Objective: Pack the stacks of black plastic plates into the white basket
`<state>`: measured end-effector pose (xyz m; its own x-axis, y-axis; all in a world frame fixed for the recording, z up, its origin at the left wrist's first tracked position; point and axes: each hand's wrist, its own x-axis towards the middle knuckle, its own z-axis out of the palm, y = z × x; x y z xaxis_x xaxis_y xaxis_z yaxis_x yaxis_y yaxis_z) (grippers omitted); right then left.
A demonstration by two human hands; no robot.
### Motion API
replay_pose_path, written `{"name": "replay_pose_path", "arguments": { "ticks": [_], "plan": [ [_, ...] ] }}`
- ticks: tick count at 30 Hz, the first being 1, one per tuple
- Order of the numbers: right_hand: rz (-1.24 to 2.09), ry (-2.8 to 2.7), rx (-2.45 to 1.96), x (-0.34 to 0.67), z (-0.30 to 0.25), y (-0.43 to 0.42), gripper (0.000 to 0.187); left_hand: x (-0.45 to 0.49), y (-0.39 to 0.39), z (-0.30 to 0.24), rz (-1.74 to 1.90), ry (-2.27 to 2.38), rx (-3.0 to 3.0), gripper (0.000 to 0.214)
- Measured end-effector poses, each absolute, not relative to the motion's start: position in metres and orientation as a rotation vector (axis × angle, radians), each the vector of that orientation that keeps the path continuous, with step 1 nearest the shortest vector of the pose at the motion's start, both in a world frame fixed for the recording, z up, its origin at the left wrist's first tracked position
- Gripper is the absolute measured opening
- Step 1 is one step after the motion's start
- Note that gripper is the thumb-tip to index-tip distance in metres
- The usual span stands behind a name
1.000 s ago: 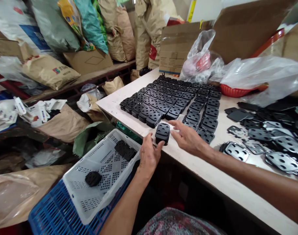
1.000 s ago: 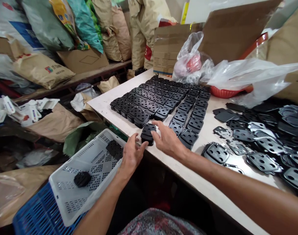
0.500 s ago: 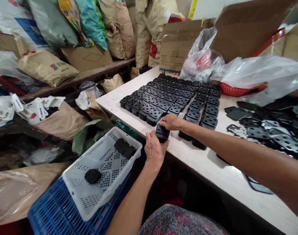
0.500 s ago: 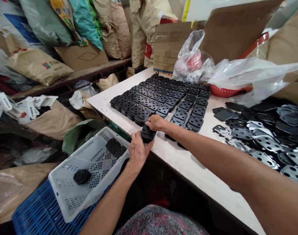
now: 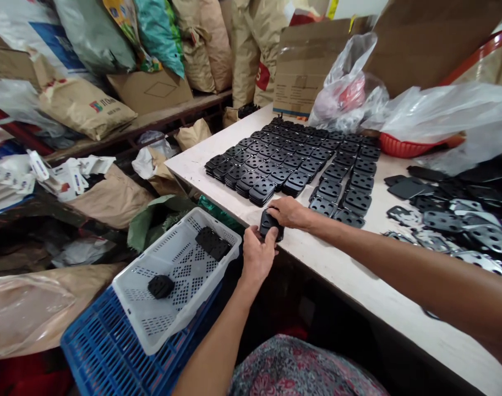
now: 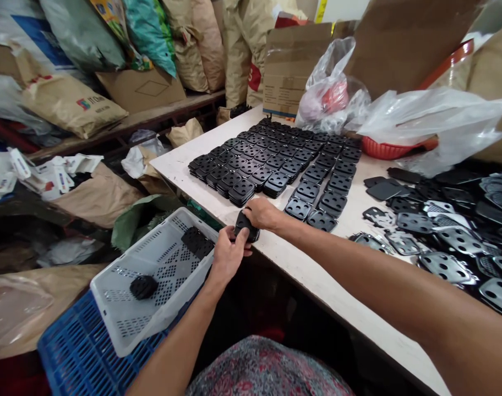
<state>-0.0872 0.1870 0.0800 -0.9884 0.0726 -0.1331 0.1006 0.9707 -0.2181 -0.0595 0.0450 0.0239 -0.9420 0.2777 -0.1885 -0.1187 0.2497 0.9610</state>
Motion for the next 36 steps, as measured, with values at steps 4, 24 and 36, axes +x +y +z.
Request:
{"name": "replay_pose_path", "arguments": {
  "ticks": [4,24,36],
  "plan": [
    [-0.352,3.009,0.113,-0.074,0.077,0.178,0.035,-0.067,0.04,0.037,1.785,1.775,-0.15,0.029],
    [-1.233,2.991,0.023,-0.035,0.055,0.168,0.04,-0.051,0.003,0.045,1.818,1.295,0.035,0.025],
    [-2.628,1.393,0.016,0.012,0.006,0.05,0.079,-0.009,-0.121,0.043,1.616,1.007,0.031,0.043]
  ]
}}
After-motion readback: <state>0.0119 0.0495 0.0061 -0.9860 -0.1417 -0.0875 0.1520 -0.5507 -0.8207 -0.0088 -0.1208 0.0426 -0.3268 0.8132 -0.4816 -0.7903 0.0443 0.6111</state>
